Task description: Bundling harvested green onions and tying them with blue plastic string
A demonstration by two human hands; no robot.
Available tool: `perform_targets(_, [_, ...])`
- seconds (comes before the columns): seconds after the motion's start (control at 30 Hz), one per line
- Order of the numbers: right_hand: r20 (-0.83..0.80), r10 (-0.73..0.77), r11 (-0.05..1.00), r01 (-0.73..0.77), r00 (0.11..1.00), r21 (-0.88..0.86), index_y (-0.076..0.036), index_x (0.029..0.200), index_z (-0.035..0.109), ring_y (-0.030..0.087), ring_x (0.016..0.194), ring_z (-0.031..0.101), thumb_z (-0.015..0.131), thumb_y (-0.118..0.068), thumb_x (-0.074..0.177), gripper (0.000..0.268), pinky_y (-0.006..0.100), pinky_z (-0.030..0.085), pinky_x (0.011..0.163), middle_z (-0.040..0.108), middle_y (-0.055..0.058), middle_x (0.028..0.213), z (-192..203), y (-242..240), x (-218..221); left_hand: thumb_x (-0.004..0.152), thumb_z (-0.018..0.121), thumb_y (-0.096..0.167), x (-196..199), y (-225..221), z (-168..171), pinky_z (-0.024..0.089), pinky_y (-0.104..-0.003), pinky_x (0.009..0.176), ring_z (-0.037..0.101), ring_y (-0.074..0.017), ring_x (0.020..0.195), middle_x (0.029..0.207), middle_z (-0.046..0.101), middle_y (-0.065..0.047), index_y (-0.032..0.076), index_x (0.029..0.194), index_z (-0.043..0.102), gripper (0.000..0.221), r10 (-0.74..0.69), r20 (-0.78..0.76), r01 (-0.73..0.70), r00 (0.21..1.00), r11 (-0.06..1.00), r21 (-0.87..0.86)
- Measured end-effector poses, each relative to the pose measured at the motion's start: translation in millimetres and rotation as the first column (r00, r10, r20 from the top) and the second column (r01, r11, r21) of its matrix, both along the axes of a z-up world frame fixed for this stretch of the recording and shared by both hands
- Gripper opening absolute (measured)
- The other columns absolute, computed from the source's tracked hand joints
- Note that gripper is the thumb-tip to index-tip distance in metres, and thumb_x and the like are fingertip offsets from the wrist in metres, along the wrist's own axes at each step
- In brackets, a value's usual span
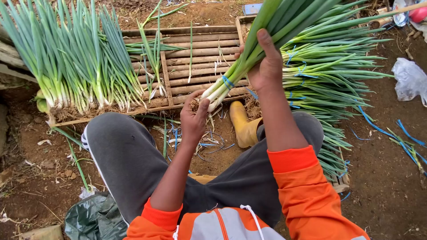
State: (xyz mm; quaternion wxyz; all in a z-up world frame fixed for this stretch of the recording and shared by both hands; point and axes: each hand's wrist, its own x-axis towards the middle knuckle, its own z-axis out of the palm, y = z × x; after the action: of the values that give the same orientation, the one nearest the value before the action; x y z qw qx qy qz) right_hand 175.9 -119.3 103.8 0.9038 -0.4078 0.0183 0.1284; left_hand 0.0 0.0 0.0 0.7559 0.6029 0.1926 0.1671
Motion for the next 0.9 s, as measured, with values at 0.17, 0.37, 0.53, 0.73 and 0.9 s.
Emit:
perform_targets(0.17, [-0.028,-0.119,0.99,0.117,0.992,-0.081,0.0,0.1,0.069,0.03,0.071,0.072,0.095,-0.03,0.055,0.06,0.048,0.067,0.064,0.073,0.014,0.084,17.0,-33.4,36.7,0.081,0.07,0.056,29.5,1.7,22.6,0.056,-0.023,0.047,0.072,-0.017,0.074,0.107,0.072,-0.016,0.016,0.125,0.062,0.061,-0.084,-0.063,0.096,0.994,0.972,0.216])
perform_targets(0.37, [-0.026,-0.223,0.957,0.213,0.975,-0.197,-0.002,0.097,0.075,0.034,0.087,0.075,0.096,-0.026,0.054,0.054,0.053,0.069,0.07,0.078,0.014,0.094,13.3,-85.6,91.2,0.075,0.082,0.051,83.9,-9.7,60.0,0.035,-0.025,0.046,0.044,-0.0082,0.053,0.096,0.076,-0.007,0.023,0.125,0.062,0.061,-0.205,-0.316,0.331,0.926,0.843,0.423])
perform_targets(0.53, [-0.078,-0.316,0.915,0.282,0.946,-0.287,-0.004,0.095,0.075,0.036,0.098,0.077,0.095,-0.023,0.056,0.048,0.061,0.07,0.074,0.079,0.013,0.098,3.5,-140.6,138.4,0.078,0.083,0.048,155.2,-34.9,71.7,0.044,-0.031,0.051,0.054,-0.0117,0.06,0.105,0.075,-0.01,0.023,0.122,0.059,0.056,-0.255,-0.417,0.444,0.872,0.77,0.457])
perform_targets(0.73, [-0.27,-0.52,0.853,0.476,0.811,-0.214,0.001,0.107,0.072,0.043,0.106,0.07,0.087,-0.014,0.068,0.044,0.059,0.063,0.081,0.075,0.021,0.111,-36.2,-207.4,186.7,0.08,0.084,0.048,255.4,-81.5,38.7,0.044,-0.03,0.049,0.048,-0.0105,0.055,0.117,0.073,-0.015,0.026,0.125,0.059,0.056,-0.304,-0.406,0.504,0.862,0.597,0.624])
perform_targets(0.9, [-0.39,-0.614,0.783,0.592,0.687,-0.19,0.002,0.121,0.067,0.047,0.113,0.064,0.083,-0.011,0.074,0.052,0.064,0.062,0.087,0.067,0.025,0.122,-83.8,-254.0,223.0,0.082,0.083,0.042,309.0,-122.4,1.3,0.055,-0.043,0.095,0.062,-0.0223,0.117,0.136,0.065,-0.006,0.026,0.134,0.057,0.06,-0.302,-0.494,0.568,0.815,0.579,0.584])
